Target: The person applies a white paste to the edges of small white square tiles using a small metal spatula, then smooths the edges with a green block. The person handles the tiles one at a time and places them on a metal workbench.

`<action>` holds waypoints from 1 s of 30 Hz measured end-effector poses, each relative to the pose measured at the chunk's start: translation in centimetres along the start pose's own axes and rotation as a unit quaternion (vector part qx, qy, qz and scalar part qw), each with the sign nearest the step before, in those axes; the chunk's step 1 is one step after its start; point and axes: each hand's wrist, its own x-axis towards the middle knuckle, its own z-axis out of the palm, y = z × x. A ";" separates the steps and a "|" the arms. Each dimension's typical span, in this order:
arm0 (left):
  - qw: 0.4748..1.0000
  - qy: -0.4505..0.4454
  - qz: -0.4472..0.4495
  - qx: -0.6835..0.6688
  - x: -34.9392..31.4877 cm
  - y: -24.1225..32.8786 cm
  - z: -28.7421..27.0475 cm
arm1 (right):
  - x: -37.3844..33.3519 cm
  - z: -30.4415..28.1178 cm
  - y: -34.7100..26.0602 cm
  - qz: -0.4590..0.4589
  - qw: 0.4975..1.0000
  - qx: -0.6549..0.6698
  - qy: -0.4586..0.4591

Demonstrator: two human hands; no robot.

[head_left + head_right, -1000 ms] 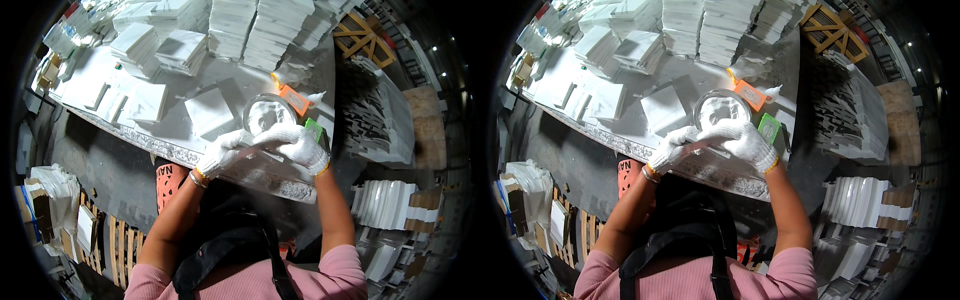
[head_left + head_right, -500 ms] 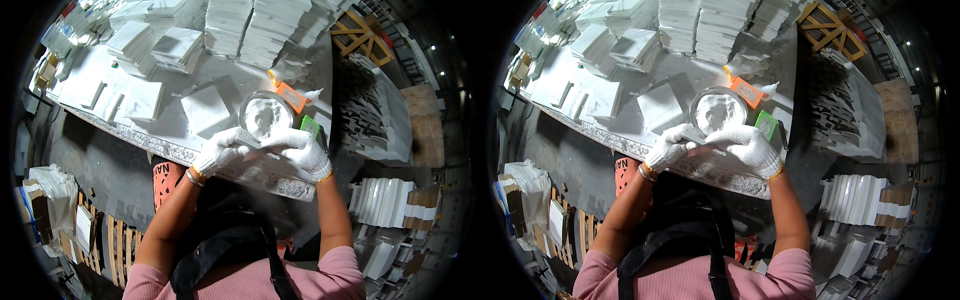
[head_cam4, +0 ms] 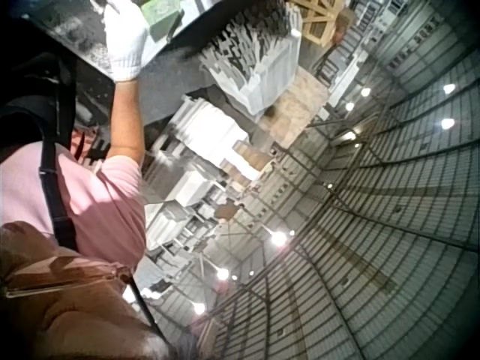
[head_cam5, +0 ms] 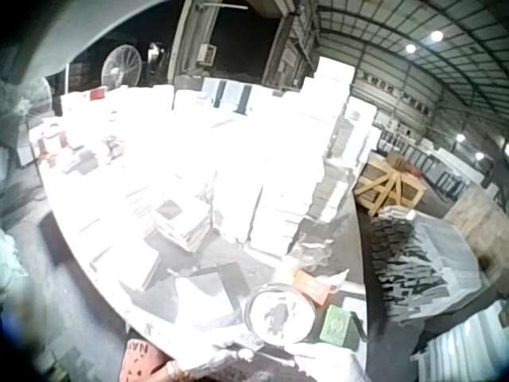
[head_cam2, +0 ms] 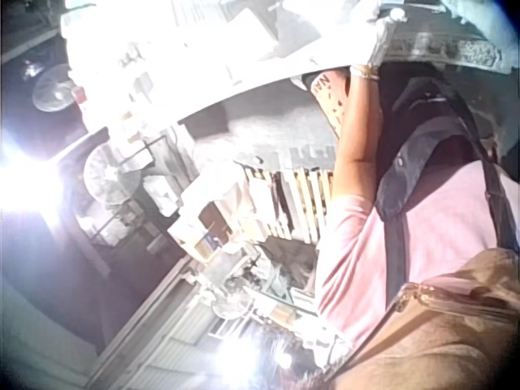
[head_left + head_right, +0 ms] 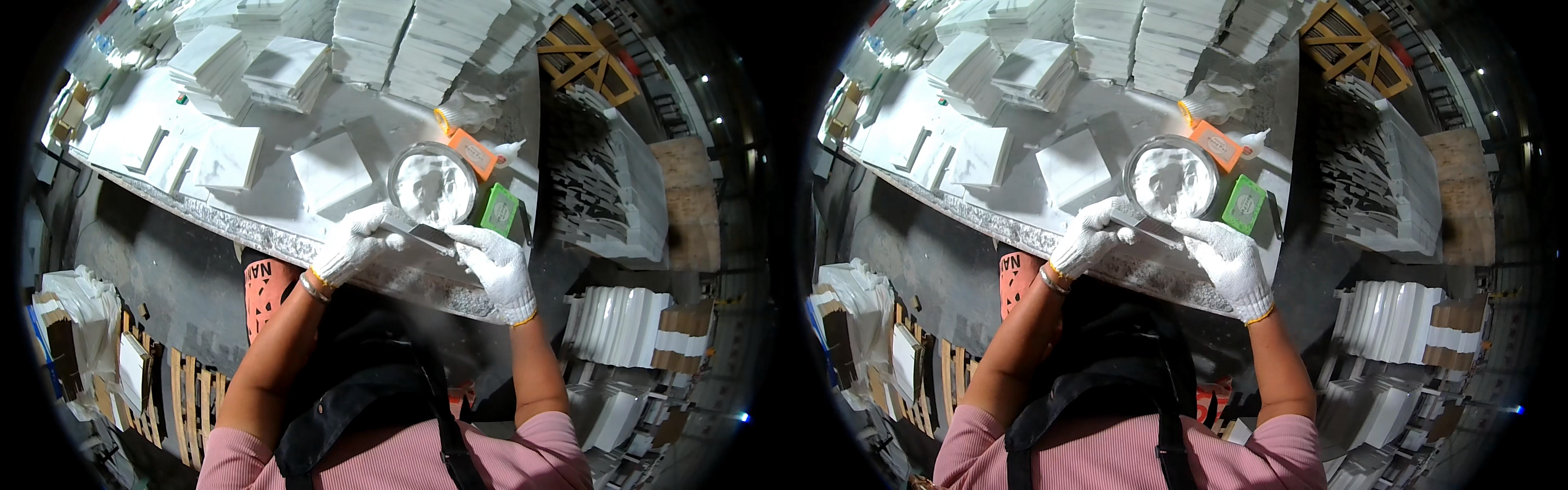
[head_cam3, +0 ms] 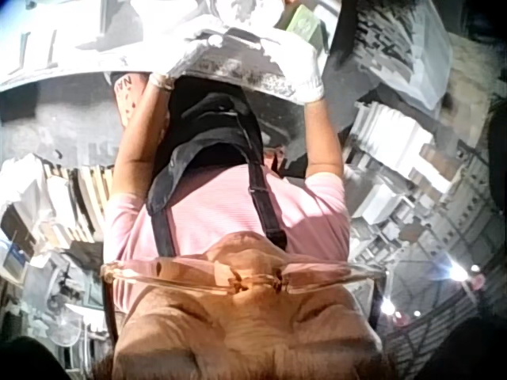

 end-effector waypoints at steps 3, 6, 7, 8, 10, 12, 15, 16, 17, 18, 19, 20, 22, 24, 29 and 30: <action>0.999 -0.008 0.032 0.007 0.0 0.3 -0.2 | -0.7 1.0 -1.0 0.055 0.998 0.014 0.038; 0.999 -0.006 0.027 0.018 -0.1 -0.2 -0.2 | -1.0 1.8 -0.2 0.041 0.997 0.018 0.069; 0.999 -0.007 0.030 0.010 -0.1 -0.2 -0.3 | -1.1 2.0 0.2 0.036 0.996 0.016 0.076; 0.999 -0.008 0.033 0.001 -0.1 -0.1 -0.3 | -1.2 2.2 0.4 0.032 0.996 0.014 0.084; 0.999 -0.006 0.036 -0.012 0.0 -0.1 -0.2 | -1.2 2.4 0.4 0.025 0.995 0.003 0.095; 0.999 0.001 0.035 -0.019 0.0 -0.2 -0.1 | -1.3 2.5 0.4 0.021 0.995 -0.007 0.101; 0.999 -0.002 0.036 0.006 0.0 0.1 -0.2 | -1.4 2.6 0.0 0.024 0.994 -0.020 0.103; 0.999 -0.005 0.036 -0.001 0.0 0.4 -0.3 | -1.6 2.5 -0.7 0.027 0.994 -0.023 0.104; 0.999 -0.008 0.036 -0.009 0.0 0.7 -0.3 | -1.8 2.5 -1.2 0.030 0.994 -0.026 0.104; 0.999 -0.011 0.037 -0.017 0.1 0.9 -0.3 | -2.0 2.4 -1.1 0.019 0.993 -0.037 0.108; 0.999 -0.011 0.046 -0.015 0.1 0.7 -0.3 | -2.5 2.4 -1.0 0.009 0.993 -0.048 0.112; 0.998 -0.010 0.054 -0.012 0.1 0.4 -0.3 | -2.8 2.4 -0.9 -0.001 0.992 -0.059 0.114; 0.998 -0.004 0.055 -0.010 0.0 -0.1 -0.2 | -2.9 2.6 -1.0 0.009 0.992 -0.056 0.114; 0.999 0.000 0.043 -0.011 0.0 -0.2 -0.1 | -3.0 2.8 -1.0 0.018 0.992 -0.048 0.119; 0.999 -0.006 0.049 -0.023 0.0 0.4 -0.1 | -2.7 3.7 -1.5 0.039 0.990 -0.012 0.136; 0.998 -0.009 0.040 -0.038 0.0 0.4 -0.2 | -2.6 3.9 -1.5 0.038 0.990 -0.009 0.138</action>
